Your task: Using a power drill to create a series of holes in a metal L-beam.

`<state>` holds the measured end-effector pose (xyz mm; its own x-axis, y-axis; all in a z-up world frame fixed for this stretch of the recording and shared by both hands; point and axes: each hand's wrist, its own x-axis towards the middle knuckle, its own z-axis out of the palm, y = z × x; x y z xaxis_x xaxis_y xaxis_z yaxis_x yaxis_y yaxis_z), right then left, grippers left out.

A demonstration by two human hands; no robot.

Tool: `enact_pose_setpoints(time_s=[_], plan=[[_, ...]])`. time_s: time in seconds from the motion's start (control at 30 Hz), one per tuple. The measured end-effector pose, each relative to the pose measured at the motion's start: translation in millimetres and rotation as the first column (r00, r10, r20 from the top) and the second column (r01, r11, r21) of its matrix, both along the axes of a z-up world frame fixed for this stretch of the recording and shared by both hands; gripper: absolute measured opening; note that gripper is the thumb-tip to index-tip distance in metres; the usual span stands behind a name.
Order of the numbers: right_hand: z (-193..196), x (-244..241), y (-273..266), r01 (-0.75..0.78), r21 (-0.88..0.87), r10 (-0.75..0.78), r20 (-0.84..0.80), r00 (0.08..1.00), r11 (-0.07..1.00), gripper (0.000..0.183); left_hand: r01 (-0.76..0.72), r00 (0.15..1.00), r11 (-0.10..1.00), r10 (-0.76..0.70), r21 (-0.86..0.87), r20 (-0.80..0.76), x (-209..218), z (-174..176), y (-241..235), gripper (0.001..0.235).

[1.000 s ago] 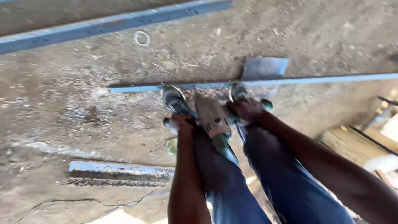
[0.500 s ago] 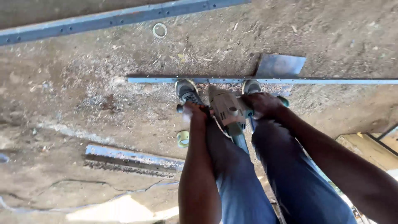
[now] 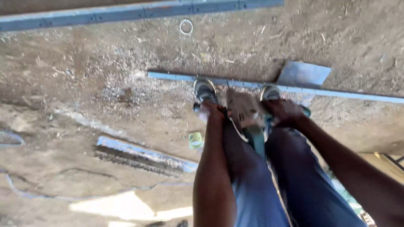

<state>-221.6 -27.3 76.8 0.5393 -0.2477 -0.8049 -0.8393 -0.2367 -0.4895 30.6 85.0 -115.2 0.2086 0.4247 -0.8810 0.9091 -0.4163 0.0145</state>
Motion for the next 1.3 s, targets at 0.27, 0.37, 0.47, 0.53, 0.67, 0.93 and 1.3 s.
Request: enact_pose_setpoints(time_s=[0.27, 0.37, 0.47, 0.53, 0.67, 0.93, 1.3], plan=[[-9, 9, 26, 0.024, -0.16, -0.016, 0.055, 0.998, 0.987, 0.115, 0.239, 0.935, 0.969, -0.248, -0.066, -0.254, 40, 31, -10, 0.02], [-14, -10, 26, 0.053, -0.132, -0.045, 0.064, 0.997, 0.99, 0.128, 0.396, 0.835, 0.916, -0.388, -0.064, -0.39, 38, 62, -53, 0.029], [-20, 5, 26, 0.078, -0.104, -0.068, 0.093, 0.993, 0.991, 0.135, 0.454, 0.82, 0.891, -0.425, -0.017, -0.383, 53, 76, -62, 0.033], [-17, -5, 24, 0.055, -0.092, -0.048, 0.074, 0.996, 0.994, 0.132, 0.382, 0.873, 0.924, -0.367, -0.017, -0.319, 36, 73, -53, 0.032], [-14, 7, 11, 0.065, -0.04, -0.061, 0.094, 0.994, 0.997, 0.139, 0.165, 0.986, 0.986, -0.166, -0.023, -0.028, 27, 38, -27, 0.042], [-11, 11, 3, 0.056, 0.023, -0.057, 0.094, 0.994, 0.998, 0.148, 0.199, 0.978, 0.98, -0.198, -0.019, 0.061, 48, 27, -18, 0.038], [-20, 4, 24, 0.052, -0.041, -0.048, 0.096, 0.994, 0.998, 0.147, 0.579, 0.753, 0.803, -0.593, -0.14, -0.285, 83, 208, -154, 0.024]])
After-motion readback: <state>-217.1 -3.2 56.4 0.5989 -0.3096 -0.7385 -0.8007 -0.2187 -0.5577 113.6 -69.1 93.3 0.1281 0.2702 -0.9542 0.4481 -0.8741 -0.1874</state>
